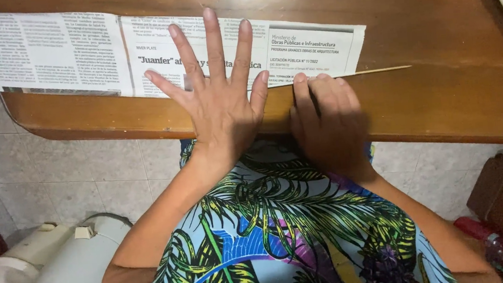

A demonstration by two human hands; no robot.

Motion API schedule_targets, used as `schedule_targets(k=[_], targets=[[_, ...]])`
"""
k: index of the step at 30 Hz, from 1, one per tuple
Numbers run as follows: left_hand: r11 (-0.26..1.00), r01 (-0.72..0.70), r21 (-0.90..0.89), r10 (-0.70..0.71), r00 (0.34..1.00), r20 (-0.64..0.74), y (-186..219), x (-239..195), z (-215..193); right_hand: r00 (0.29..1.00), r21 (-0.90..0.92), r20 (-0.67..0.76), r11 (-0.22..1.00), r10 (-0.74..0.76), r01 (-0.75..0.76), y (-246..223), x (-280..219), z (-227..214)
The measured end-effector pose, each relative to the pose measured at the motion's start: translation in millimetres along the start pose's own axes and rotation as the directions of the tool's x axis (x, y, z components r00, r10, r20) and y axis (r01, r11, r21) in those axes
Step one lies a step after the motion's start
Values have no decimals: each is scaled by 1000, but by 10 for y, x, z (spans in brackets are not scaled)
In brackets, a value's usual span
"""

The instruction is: Rolling strips of newspaper around a thin wooden stick and applying glue to create paper tubes for handcrafts.

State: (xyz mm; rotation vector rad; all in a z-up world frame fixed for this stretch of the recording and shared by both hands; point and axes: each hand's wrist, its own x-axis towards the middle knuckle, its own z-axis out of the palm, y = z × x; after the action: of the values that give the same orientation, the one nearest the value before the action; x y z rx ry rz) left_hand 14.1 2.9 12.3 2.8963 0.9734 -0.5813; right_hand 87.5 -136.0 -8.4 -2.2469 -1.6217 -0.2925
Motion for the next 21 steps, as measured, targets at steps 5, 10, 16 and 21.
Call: schedule_targets(k=[5, 10, 16, 21], targets=[[998, -4, -57, 5, 1000, 16, -19, -14, -42, 998, -289, 24, 955, -63, 68, -57, -91, 54], [998, -20, -62, 22, 1000, 21, -29, -5, -81, 998, -315, 9, 947, -67, 67, -78, -17, 43], [996, -4, -94, 1, 1000, -30, -88, 13, -53, 998, -199, 54, 980, -15, 26, -86, 40, 75], [998, 17, -69, -27, 989, -147, -236, 48, 34, 993, -136, 102, 990, 50, -36, -102, 59, 72]])
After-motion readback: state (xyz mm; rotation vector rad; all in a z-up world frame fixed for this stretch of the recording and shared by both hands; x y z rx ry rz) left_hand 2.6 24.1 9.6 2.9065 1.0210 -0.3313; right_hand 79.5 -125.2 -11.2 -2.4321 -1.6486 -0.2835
